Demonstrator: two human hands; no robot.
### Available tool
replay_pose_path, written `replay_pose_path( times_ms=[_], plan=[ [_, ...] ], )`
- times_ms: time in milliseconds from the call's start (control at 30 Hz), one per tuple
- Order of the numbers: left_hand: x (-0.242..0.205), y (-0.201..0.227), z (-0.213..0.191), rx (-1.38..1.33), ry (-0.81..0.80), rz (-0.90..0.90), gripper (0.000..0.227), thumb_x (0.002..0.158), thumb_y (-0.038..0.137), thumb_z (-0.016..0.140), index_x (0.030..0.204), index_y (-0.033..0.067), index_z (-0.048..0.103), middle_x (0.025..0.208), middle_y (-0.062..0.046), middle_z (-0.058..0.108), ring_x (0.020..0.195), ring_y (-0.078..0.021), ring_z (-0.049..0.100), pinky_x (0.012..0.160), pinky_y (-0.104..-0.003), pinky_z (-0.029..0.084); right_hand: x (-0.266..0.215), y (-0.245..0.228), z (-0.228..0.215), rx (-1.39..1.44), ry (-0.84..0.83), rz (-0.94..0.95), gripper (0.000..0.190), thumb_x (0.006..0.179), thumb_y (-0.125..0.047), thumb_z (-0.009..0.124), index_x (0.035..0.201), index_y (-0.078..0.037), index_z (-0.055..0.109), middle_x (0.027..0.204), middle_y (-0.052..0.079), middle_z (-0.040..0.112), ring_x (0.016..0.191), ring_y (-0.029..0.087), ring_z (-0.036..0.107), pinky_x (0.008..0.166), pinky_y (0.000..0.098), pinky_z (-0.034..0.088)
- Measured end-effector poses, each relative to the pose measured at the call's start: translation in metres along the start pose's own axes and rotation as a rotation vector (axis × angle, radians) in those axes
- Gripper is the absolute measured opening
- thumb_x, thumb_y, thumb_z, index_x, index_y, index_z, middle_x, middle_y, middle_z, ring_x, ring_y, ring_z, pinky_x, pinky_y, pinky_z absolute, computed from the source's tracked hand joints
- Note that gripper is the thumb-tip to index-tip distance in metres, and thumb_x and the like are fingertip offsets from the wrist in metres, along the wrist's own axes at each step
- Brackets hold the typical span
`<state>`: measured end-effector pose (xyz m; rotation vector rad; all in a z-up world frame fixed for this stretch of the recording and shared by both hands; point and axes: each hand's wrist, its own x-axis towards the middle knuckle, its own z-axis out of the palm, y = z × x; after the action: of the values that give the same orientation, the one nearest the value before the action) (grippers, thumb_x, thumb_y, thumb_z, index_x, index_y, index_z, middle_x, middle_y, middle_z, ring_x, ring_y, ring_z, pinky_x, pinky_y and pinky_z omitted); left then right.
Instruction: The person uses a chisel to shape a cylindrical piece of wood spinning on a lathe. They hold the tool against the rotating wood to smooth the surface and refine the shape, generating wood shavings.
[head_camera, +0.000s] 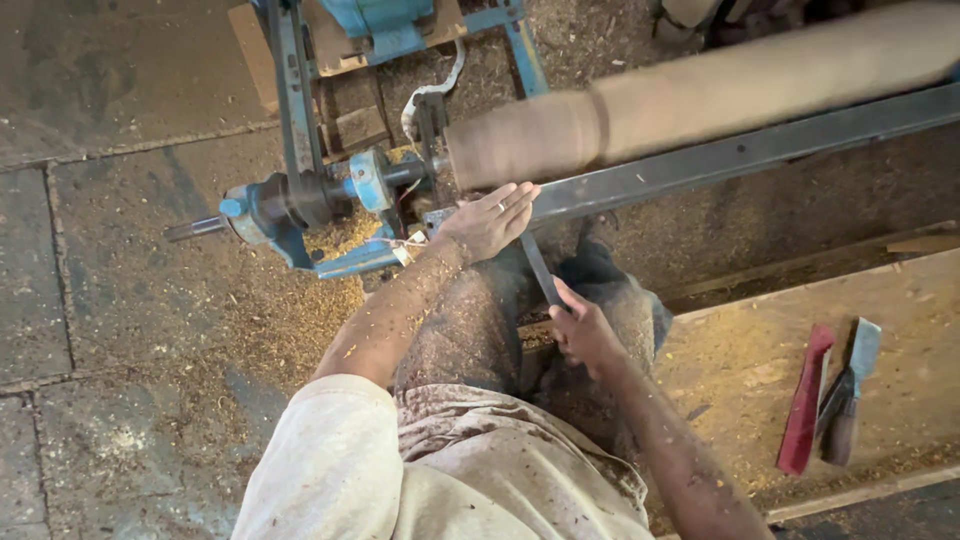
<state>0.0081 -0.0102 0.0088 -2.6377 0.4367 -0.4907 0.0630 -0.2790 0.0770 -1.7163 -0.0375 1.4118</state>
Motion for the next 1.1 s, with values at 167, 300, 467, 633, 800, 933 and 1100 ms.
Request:
replay_pose_path(
  times_ms=[167,300,467,633,800,933,1100],
  plan=[
    [0.001,0.0,0.002,-0.051,0.009,-0.026,0.048,0.103,0.023,0.044,0.139,-0.0061,0.054,0.157,-0.024,0.046,0.149,-0.0347,0.04,0.126,-0.047,0.028,0.006,-0.015,-0.026,-0.089,-0.046,-0.036,0.06,0.1,-0.017,0.055,0.156,-0.033,0.045,0.06,-0.004,0.043,0.045,0.007,0.036,0.04,0.0247,0.031],
    [0.002,0.0,0.0,-0.043,-0.029,-0.038,0.05,0.102,0.024,0.043,0.141,-0.0055,0.053,0.158,-0.022,0.046,0.149,-0.0336,0.04,0.126,-0.047,0.027,0.0,-0.014,-0.011,-0.091,0.041,0.015,0.058,0.099,-0.016,0.056,0.155,-0.033,0.05,0.059,-0.004,0.046,0.043,0.008,0.036,0.038,0.0258,0.028],
    [0.004,-0.001,0.0,-0.056,-0.023,-0.003,0.052,0.101,0.024,0.044,0.143,-0.0053,0.051,0.16,-0.021,0.044,0.15,-0.0331,0.039,0.126,-0.047,0.026,-0.008,0.005,0.028,0.16,0.074,-0.051,0.057,0.1,-0.015,0.054,0.154,-0.03,0.048,0.059,-0.002,0.046,0.042,0.009,0.036,0.036,0.0262,0.029],
    [0.005,0.0,-0.002,-0.059,-0.063,-0.006,0.054,0.1,0.025,0.042,0.147,-0.0032,0.048,0.161,-0.018,0.042,0.15,-0.0313,0.037,0.126,-0.046,0.025,-0.004,0.021,0.064,0.287,0.161,-0.015,0.059,0.102,-0.017,0.052,0.158,-0.033,0.04,0.061,-0.002,0.048,0.043,0.009,0.037,0.037,0.0261,0.03],
    [0.004,0.001,0.0,-0.093,-0.004,-0.04,0.054,0.102,0.023,0.043,0.149,-0.0018,0.047,0.163,-0.016,0.04,0.152,-0.0302,0.036,0.128,-0.045,0.024,0.006,0.034,0.085,0.346,0.178,-0.095,0.062,0.102,-0.017,0.051,0.159,-0.034,0.035,0.06,-0.003,0.043,0.043,0.009,0.037,0.037,0.0261,0.033],
    [0.004,0.002,-0.002,-0.097,-0.039,-0.029,0.053,0.1,0.024,0.044,0.144,-0.0032,0.05,0.161,-0.018,0.043,0.151,-0.0315,0.038,0.126,-0.046,0.026,-0.001,0.029,0.061,0.27,0.117,-0.062,0.061,0.099,-0.018,0.053,0.156,-0.036,0.04,0.06,-0.002,0.046,0.042,0.01,0.038,0.036,0.0269,0.031],
    [0.004,-0.001,-0.002,-0.049,0.001,-0.06,0.051,0.1,0.024,0.045,0.141,-0.0043,0.054,0.159,-0.02,0.045,0.15,-0.0323,0.039,0.126,-0.046,0.028,-0.005,0.007,0.032,0.085,0.093,-0.07,0.056,0.101,-0.018,0.052,0.155,-0.032,0.05,0.062,-0.004,0.046,0.044,0.007,0.037,0.038,0.0247,0.031]
  ],
)
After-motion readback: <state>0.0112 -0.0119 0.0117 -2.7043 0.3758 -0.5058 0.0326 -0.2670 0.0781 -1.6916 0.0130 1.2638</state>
